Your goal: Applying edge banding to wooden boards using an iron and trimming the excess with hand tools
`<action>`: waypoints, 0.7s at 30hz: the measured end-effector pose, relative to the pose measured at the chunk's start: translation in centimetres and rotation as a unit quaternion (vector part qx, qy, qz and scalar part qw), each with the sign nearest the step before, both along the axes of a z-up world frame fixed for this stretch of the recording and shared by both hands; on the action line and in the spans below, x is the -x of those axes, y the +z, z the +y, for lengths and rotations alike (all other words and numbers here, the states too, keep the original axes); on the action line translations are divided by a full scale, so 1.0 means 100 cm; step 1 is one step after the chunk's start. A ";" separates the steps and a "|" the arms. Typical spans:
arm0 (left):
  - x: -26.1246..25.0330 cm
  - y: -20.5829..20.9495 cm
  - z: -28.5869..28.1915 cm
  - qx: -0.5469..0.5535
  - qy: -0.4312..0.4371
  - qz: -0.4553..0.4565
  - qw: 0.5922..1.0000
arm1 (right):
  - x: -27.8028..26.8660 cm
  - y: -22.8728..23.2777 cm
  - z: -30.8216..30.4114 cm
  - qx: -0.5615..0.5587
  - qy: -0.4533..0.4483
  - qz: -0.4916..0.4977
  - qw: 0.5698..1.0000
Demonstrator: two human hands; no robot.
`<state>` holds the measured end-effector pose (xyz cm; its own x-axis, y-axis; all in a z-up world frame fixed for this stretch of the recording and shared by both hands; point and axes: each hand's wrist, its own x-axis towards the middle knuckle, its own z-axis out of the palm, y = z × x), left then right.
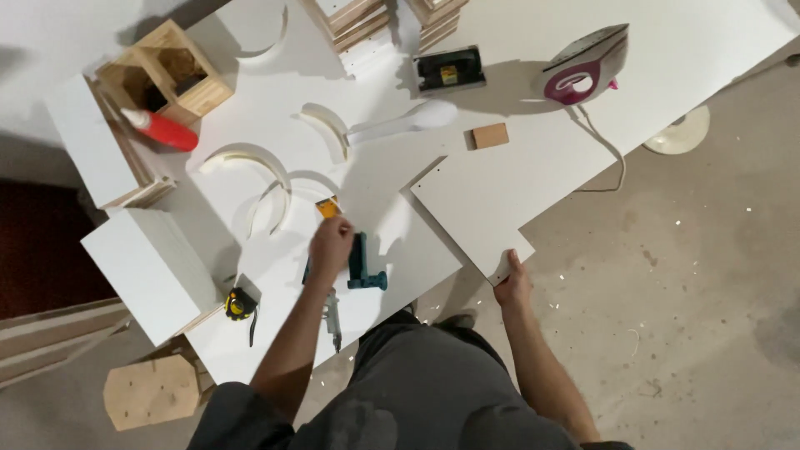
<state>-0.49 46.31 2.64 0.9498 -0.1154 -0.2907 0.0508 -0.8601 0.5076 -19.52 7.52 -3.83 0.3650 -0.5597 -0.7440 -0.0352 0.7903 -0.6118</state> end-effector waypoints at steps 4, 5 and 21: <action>0.014 0.053 0.067 -0.091 0.009 0.089 0.992 | -0.008 0.014 0.009 -0.003 -0.009 -0.001 1.000; 0.020 0.075 0.073 -0.090 -0.024 0.122 0.988 | -0.007 0.018 0.009 -0.016 0.003 0.013 1.000; 0.065 0.102 0.008 0.484 0.139 0.137 0.853 | 0.082 0.058 0.054 0.187 0.054 -0.054 0.979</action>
<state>-6.97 47.12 12.84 0.8914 -0.2077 -0.4027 0.4154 0.0196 0.9094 -27.76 12.87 1.97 0.5028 -0.7394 -0.4478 -0.0257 0.5050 -0.8627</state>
